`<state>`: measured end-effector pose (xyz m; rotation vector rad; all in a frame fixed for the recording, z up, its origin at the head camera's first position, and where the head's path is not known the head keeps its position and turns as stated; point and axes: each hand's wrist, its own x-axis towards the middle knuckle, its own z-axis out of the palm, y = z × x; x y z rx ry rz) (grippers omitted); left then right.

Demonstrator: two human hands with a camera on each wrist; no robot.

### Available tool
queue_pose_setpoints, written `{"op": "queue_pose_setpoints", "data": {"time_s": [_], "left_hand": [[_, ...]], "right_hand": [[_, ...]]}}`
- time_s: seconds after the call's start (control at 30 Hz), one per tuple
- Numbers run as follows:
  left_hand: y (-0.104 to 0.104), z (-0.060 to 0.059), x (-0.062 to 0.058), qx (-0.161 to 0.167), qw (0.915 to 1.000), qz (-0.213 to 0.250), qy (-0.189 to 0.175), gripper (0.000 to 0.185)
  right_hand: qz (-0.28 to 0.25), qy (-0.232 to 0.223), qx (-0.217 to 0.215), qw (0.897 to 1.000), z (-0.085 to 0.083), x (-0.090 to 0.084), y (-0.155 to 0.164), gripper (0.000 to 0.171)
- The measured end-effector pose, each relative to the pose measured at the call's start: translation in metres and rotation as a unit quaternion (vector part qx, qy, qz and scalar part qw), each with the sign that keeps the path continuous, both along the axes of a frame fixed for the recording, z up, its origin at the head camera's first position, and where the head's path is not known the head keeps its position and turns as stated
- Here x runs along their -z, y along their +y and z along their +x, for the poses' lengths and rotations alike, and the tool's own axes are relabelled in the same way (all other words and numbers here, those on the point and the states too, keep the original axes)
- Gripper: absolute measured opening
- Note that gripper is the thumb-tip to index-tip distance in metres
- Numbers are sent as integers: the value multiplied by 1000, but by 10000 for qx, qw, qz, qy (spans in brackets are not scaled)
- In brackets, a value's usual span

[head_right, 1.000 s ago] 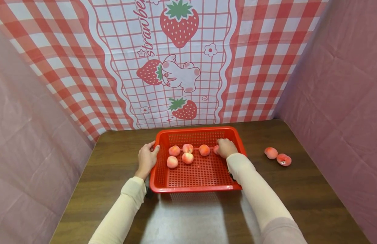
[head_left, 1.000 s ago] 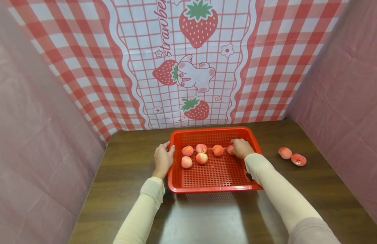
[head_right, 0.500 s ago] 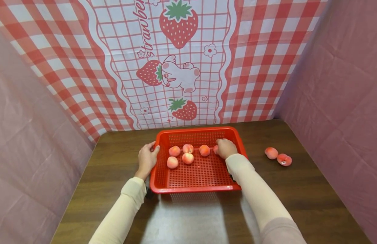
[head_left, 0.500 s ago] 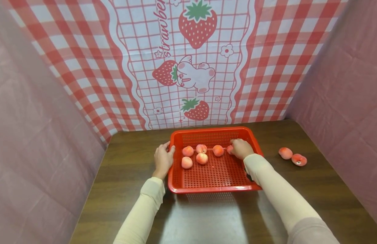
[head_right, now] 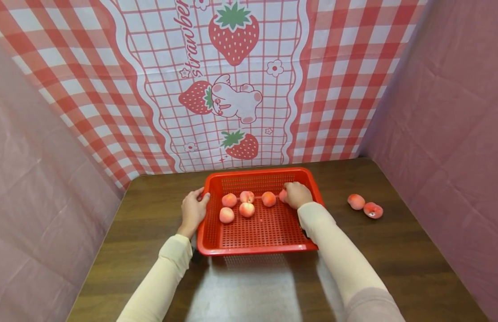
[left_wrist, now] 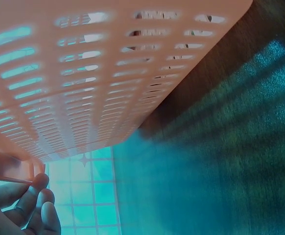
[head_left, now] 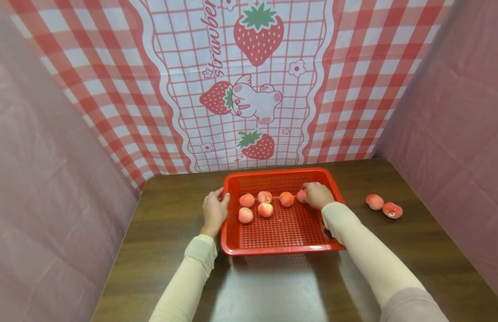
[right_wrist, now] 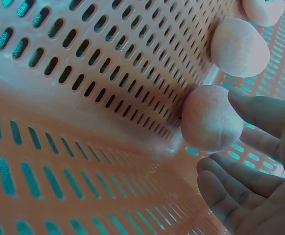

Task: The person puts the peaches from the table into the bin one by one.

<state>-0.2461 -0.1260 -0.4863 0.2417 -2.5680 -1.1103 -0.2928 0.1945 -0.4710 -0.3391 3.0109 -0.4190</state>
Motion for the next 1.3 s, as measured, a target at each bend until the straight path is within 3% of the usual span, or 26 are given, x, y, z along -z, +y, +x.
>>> {"op": "queue_pose_setpoints", "data": {"time_s": [0.3, 0.5, 1.3], "left_hand": [[-1, 0, 0, -34, 9999, -12, 106, 34], [-2, 0, 2, -12, 9997, -85, 232, 34], [-1, 1, 0, 13, 9999, 37, 117, 34]], "right_hand": [[-167, -250, 103, 9995, -1, -7, -3, 44], [-64, -29, 54, 10000, -1, -13, -1, 45], [-150, 442, -194, 9987, -9, -38, 10, 43]]}}
